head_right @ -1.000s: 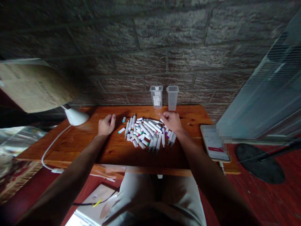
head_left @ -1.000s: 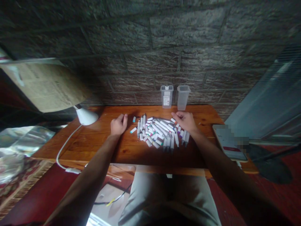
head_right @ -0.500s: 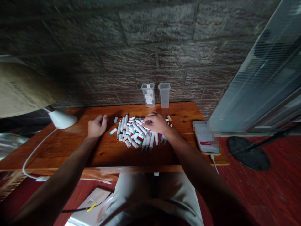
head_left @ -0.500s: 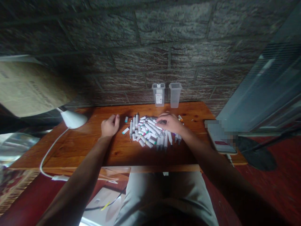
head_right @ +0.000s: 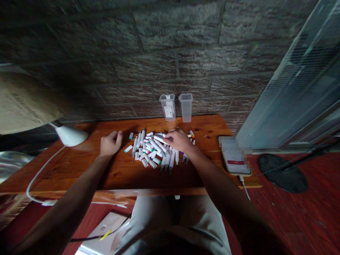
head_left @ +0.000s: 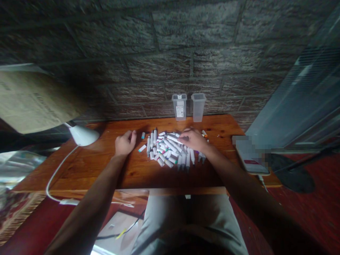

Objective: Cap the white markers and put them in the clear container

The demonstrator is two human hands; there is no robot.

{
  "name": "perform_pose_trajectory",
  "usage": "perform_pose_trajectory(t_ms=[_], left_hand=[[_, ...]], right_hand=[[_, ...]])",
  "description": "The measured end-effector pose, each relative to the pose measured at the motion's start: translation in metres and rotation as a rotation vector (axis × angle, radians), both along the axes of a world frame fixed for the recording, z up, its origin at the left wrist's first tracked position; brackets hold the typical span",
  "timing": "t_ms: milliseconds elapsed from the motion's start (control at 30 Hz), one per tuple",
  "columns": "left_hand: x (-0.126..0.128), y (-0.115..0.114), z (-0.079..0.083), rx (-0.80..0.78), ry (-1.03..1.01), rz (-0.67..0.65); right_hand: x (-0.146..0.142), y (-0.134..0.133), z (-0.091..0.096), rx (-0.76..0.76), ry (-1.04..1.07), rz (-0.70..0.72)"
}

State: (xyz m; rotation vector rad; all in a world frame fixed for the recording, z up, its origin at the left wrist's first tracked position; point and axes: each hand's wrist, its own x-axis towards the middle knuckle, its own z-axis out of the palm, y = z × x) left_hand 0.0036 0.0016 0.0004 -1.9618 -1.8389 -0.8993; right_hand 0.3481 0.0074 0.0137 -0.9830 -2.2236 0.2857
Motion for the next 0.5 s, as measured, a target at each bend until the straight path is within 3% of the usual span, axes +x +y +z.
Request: perform_pose_trajectory(t_ms=[500], left_hand=[[0.0021,-0.0012,0.0012,-0.048,-0.030,-0.012]], right_hand=[[-0.0018,0.0037,-0.0068,0.035,-0.003,0.008]])
